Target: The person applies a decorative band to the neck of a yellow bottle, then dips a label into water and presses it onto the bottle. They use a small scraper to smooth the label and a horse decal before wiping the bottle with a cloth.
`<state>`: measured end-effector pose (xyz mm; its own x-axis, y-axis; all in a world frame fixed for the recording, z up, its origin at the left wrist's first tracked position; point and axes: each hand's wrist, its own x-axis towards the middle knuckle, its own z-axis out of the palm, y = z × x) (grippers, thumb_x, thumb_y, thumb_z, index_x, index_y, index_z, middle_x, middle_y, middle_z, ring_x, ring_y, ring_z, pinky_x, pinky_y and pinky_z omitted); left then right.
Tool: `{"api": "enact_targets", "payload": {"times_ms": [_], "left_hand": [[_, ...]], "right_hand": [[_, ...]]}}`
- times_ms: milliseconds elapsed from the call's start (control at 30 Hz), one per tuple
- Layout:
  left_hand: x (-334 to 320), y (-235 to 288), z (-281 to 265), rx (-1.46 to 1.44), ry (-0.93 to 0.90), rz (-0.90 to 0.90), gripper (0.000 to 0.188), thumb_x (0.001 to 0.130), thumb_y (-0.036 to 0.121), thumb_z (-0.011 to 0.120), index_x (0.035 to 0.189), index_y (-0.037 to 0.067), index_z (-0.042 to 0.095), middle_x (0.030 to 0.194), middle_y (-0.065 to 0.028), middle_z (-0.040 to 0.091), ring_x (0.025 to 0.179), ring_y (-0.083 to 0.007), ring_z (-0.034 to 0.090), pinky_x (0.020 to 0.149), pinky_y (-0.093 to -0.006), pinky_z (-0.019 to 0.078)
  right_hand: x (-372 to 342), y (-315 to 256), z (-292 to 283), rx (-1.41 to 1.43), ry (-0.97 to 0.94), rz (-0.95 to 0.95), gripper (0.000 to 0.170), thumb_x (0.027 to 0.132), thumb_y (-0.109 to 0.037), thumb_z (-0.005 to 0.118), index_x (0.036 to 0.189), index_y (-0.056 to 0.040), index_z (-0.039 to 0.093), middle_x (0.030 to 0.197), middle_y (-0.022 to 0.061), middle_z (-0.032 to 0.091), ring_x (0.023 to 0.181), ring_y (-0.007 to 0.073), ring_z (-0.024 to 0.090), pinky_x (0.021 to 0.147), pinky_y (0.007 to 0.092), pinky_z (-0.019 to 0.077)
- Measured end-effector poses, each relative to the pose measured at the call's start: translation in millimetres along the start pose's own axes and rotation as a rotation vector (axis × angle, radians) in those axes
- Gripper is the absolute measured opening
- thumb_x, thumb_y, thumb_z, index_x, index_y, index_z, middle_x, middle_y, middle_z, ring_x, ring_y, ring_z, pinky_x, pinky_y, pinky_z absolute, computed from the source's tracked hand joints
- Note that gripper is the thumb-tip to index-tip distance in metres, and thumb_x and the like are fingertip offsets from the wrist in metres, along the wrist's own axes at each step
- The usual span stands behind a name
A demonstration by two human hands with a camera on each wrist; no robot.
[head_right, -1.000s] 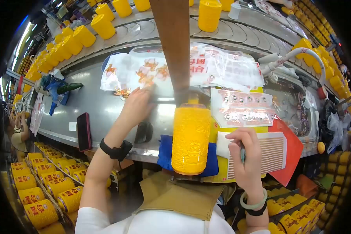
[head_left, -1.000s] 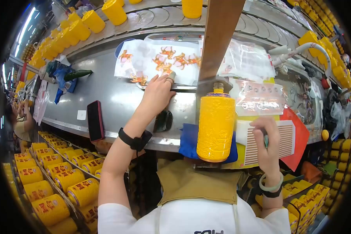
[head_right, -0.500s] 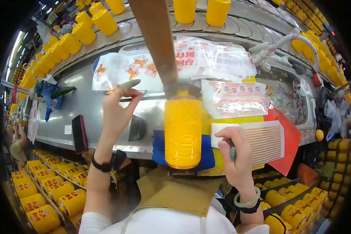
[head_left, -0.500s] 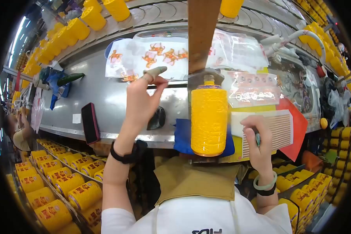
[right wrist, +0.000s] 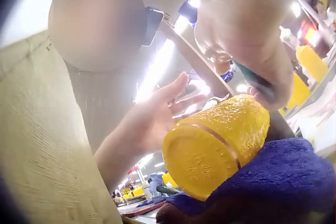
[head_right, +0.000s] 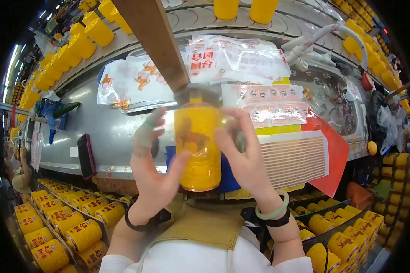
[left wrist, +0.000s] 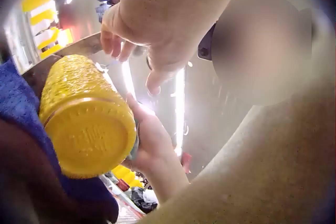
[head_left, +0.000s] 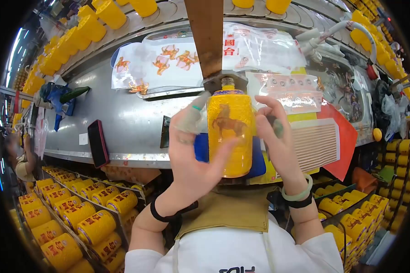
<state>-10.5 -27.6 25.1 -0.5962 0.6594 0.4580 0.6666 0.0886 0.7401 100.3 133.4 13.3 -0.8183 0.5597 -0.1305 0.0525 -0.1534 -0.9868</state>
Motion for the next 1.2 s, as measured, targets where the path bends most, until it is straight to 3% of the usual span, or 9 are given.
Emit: {"api": "enact_targets", "payload": {"times_ms": [67, 100, 133, 200, 300, 567, 767, 833, 1200], "left_hand": [[-6.8, -20.2, 13.8, -0.301, 0.183, -0.317, 0.065, 0.095, 0.015, 0.076, 0.150, -0.004, 0.046, 0.137, -0.0167, 0.060, 0.126, -0.0302, 0.058, 0.107, -0.0453, 0.0467], [-7.8, -25.1, 18.2, -0.462, 0.166, -0.414, 0.056, 0.103, 0.015, 0.066, 0.150, -0.005, 0.042, 0.142, -0.0157, 0.057, 0.132, -0.0254, 0.055, 0.111, -0.0421, 0.0452], [-8.7, -26.7, 17.9, -0.460, 0.168, -0.416, 0.056, 0.103, 0.015, 0.066, 0.150, -0.005, 0.042, 0.142, -0.0157, 0.057, 0.132, -0.0254, 0.055, 0.111, -0.0421, 0.0452], [-3.3, -22.3, 14.2, -0.864, -0.089, -0.662, 0.051, 0.105, 0.013, 0.064, 0.148, -0.004, 0.042, 0.142, -0.0139, 0.056, 0.129, -0.0194, 0.056, 0.110, -0.0363, 0.0459], [-3.4, -25.0, 14.4, -0.879, -0.129, -0.668, 0.053, 0.104, 0.013, 0.065, 0.148, -0.004, 0.041, 0.141, -0.0131, 0.056, 0.128, -0.0168, 0.057, 0.109, -0.0334, 0.0469], [-6.1, -30.4, 15.4, -0.916, -0.156, -0.662, 0.060, 0.101, 0.010, 0.069, 0.149, -0.003, 0.038, 0.141, -0.0135, 0.057, 0.128, -0.0179, 0.057, 0.110, -0.0343, 0.0466], [-5.1, -36.3, 17.1, -1.103, -0.070, -0.739, 0.054, 0.104, 0.014, 0.066, 0.148, -0.004, 0.040, 0.140, -0.0119, 0.057, 0.128, -0.0171, 0.057, 0.110, -0.0330, 0.0459], [-5.8, -37.4, 18.1, -1.022, -0.108, -0.758, 0.055, 0.106, 0.011, 0.058, 0.155, -0.003, 0.037, 0.148, -0.0116, 0.054, 0.137, -0.0208, 0.052, 0.114, -0.0374, 0.0413], [-4.8, -36.3, 20.1, -1.038, -0.072, -0.745, 0.056, 0.104, 0.009, 0.059, 0.154, -0.001, 0.037, 0.148, -0.0118, 0.054, 0.137, -0.0203, 0.052, 0.115, -0.0379, 0.0403]], "right_hand": [[6.6, 9.6, 3.9, -0.067, 0.008, -0.020, 0.045, 0.098, -0.014, 0.070, 0.138, -0.0043, 0.053, 0.105, 0.0011, 0.053, 0.096, 0.0104, 0.050, 0.088, 0.0261, 0.0443], [9.8, 17.9, 3.5, -0.065, 0.005, -0.019, 0.045, 0.098, -0.014, 0.070, 0.138, -0.0043, 0.053, 0.105, 0.0011, 0.053, 0.096, 0.0104, 0.050, 0.088, 0.0261, 0.0443], [13.2, 28.0, 3.2, -0.144, 0.018, -0.051, 0.051, 0.095, -0.016, 0.073, 0.141, -0.0045, 0.052, 0.109, 0.0036, 0.054, 0.102, 0.0134, 0.050, 0.093, 0.0286, 0.0441], [17.8, 35.4, 2.0, -0.221, 0.029, -0.082, 0.058, 0.093, -0.019, 0.076, 0.143, -0.0047, 0.052, 0.114, 0.0061, 0.056, 0.107, 0.0164, 0.051, 0.098, 0.0311, 0.0438], [19.7, 37.2, -2.7, -0.114, -0.003, -0.001, 0.064, 0.090, -0.021, 0.079, 0.146, -0.0047, 0.053, 0.119, 0.0101, 0.057, 0.117, 0.0215, 0.050, 0.106, 0.0349, 0.0410], [15.0, 25.5, -3.3, -0.096, 0.015, 0.004, 0.058, 0.089, -0.012, 0.079, 0.143, -0.0041, 0.058, 0.118, 0.0049, 0.055, 0.113, 0.0143, 0.053, 0.101, 0.0293, 0.0445], [15.7, 19.0, -3.7, 0.057, -0.021, 0.088, 0.057, 0.092, -0.009, 0.076, 0.145, -0.0042, 0.055, 0.116, 0.0038, 0.055, 0.114, 0.0142, 0.055, 0.101, 0.0289, 0.0457], [15.7, 20.1, 2.9, 0.075, -0.027, 0.097, 0.059, 0.093, -0.009, 0.076, 0.147, -0.0045, 0.052, 0.117, 0.0038, 0.055, 0.114, 0.0138, 0.055, 0.101, 0.0289, 0.0459], [13.6, 19.7, 0.8, 0.096, -0.068, 0.097, 0.063, 0.094, -0.010, 0.076, 0.150, -0.0047, 0.048, 0.124, 0.0046, 0.052, 0.119, 0.0139, 0.054, 0.102, 0.0282, 0.0450]]}}
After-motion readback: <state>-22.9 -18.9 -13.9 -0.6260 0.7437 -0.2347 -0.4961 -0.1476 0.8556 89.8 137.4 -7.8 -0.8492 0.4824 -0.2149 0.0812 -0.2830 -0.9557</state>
